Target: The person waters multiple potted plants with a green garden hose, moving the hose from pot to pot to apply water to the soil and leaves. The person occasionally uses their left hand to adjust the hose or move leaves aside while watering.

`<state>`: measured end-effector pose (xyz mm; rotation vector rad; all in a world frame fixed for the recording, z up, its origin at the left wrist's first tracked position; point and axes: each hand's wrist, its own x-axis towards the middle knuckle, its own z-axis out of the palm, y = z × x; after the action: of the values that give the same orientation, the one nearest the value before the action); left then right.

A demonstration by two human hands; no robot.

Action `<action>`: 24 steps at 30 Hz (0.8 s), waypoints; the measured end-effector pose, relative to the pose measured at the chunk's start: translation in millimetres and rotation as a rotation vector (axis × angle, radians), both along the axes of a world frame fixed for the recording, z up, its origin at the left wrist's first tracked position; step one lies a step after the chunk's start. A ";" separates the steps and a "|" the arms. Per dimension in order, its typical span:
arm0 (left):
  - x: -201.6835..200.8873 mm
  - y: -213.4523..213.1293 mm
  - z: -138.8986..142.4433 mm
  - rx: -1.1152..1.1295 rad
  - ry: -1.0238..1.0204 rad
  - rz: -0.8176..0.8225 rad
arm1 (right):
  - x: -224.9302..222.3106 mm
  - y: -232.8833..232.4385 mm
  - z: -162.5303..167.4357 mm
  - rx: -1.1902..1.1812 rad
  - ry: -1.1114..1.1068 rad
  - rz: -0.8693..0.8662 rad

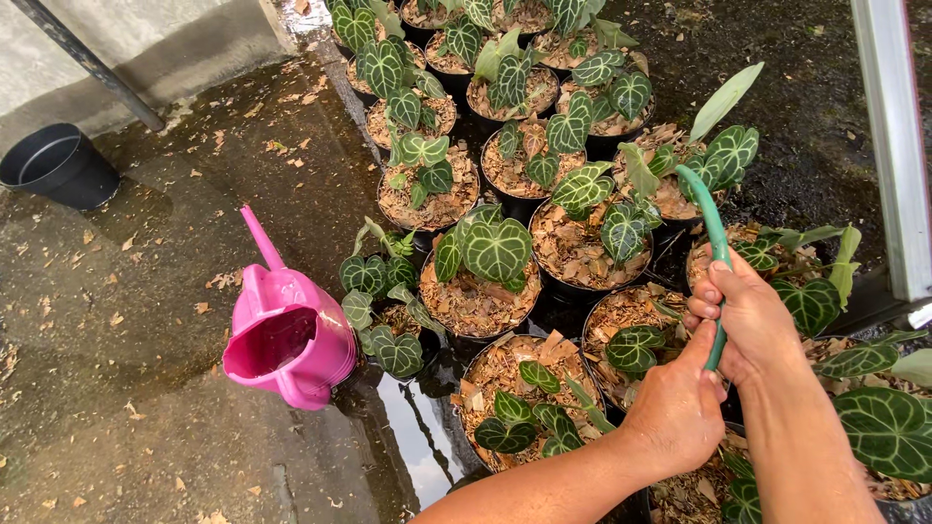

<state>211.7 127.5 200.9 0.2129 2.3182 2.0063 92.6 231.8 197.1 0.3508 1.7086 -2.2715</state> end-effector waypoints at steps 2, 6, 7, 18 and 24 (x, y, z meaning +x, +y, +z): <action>-1.2 -1.2 -0.9 -0.006 -0.082 -0.044 | 1.5 -1.6 2.8 0.020 -0.018 -0.009; -1.1 6.0 -3.8 -0.002 -0.015 0.019 | 4.0 -0.2 4.3 0.011 0.010 -0.003; 0.5 10.5 -5.1 0.010 -0.003 0.025 | 5.4 2.6 2.8 -0.014 0.027 0.000; 2.6 18.4 0.1 -0.039 -0.153 -0.042 | 14.8 9.5 8.3 0.007 -0.046 -0.040; 3.5 18.0 2.3 -0.055 -0.184 -0.054 | 15.5 10.5 7.0 0.013 -0.044 -0.043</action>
<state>215.2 145.5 203.2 0.0833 2.2268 1.8492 108.1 242.3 204.1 0.4412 1.7108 -2.2653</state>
